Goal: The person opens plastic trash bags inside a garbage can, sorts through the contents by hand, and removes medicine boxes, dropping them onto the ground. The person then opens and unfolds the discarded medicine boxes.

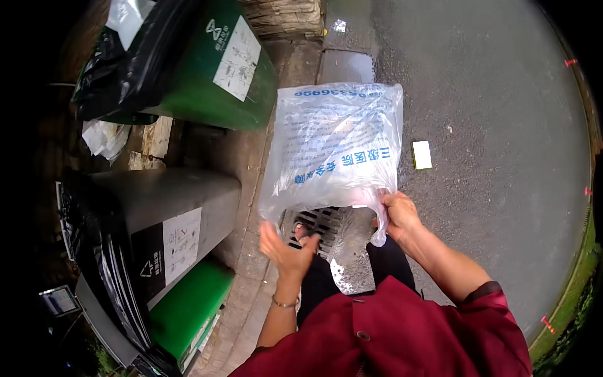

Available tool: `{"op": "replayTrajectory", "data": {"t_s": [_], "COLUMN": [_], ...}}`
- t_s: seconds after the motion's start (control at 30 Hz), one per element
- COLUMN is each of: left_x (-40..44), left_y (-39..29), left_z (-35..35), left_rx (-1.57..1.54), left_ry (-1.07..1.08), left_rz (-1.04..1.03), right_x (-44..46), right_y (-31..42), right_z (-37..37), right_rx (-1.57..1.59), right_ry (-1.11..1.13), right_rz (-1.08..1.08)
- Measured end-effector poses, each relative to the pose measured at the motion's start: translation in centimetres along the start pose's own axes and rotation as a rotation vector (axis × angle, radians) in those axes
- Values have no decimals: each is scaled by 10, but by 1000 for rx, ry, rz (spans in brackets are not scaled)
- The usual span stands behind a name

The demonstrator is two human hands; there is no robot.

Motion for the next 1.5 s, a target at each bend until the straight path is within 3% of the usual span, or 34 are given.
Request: {"op": "replayTrajectory", "data": {"t_s": [0.03,0.13,0.2,0.23,0.33,0.37,0.43,0.5,0.53,0.57,0.63,0.7,0.77,0.83,0.87,0.9,0.97,1.0,1.1,1.17,1.3,1.37,1.4,1.5], "left_x": [11,31,18,12,-42,-63,-82,-85,-83,-84,-78,-79,-80,-78,-80,-79,-75,-71,-71,-69,-68,-61,-58,-57], "left_y": [22,77,146,148,161,163,171,162,157,159,157,159,160,159,161,161,156,153,152,151,150,141,134,124], "left_z": [-22,-83,-160,-164,-158,-151,-139,-127,-121,-122,-124,-133,-144,-157,-162,-167,-172,-177,-177,-178,-189,-193,-196,-201], "left_rx": [52,-34,-511,-508,-645,-736,-675,-793,-914,-916,-1334,-1293,-1243,-1273,-1257,-1245,-1211,-1199,-1140,-1158,-1149,-1142,-1174,-1233], "left_ry": [-41,-153,374,388,748,829,911,845,759,770,676,652,638,621,645,646,639,671,618,618,645,657,674,696], "left_rz": [136,154,463,470,628,685,529,668,793,802,693,739,783,748,712,722,711,627,669,728,828,819,809,812], "right_x": [22,58,94,114,171,185,199,228,230,231,247,292,356,392,406,394,418,427,442,440,343,307,269,226], "right_y": [-11,-27,-46,-58,-70,-77,-99,-136,-147,-156,-160,-181,-241,-260,-276,-262,-284,-293,-300,-297,-217,-198,-178,-181], "right_z": [16,47,83,102,151,154,151,159,144,130,120,141,183,196,193,161,154,156,168,187,148,145,112,73], "right_rx": [-28,-2,-196,-194,-884,-881,-1149,-1231,-1070,-902,-784,-378,-487,-1137,-1320,-1302,-1433,-1384,-1263,-1018,-391,-542,-293,-308], "right_ry": [-5,2,38,28,-38,-40,134,171,267,357,462,181,69,-302,-331,-373,-474,-483,-438,-347,-91,103,217,442], "right_rz": [-60,-135,-179,-192,145,125,-102,-34,-153,-266,-307,-179,-145,102,105,-79,-79,-42,41,158,118,164,121,75]}}
Point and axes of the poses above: each hand's wrist, its own x-axis towards the middle knuckle, its own z-axis out of the back of the hand, y = z × x, the point moved 5 cm from there along x, towards the middle knuckle, and after that the axes turned 5 degrees about y, right-handed, at the moved point
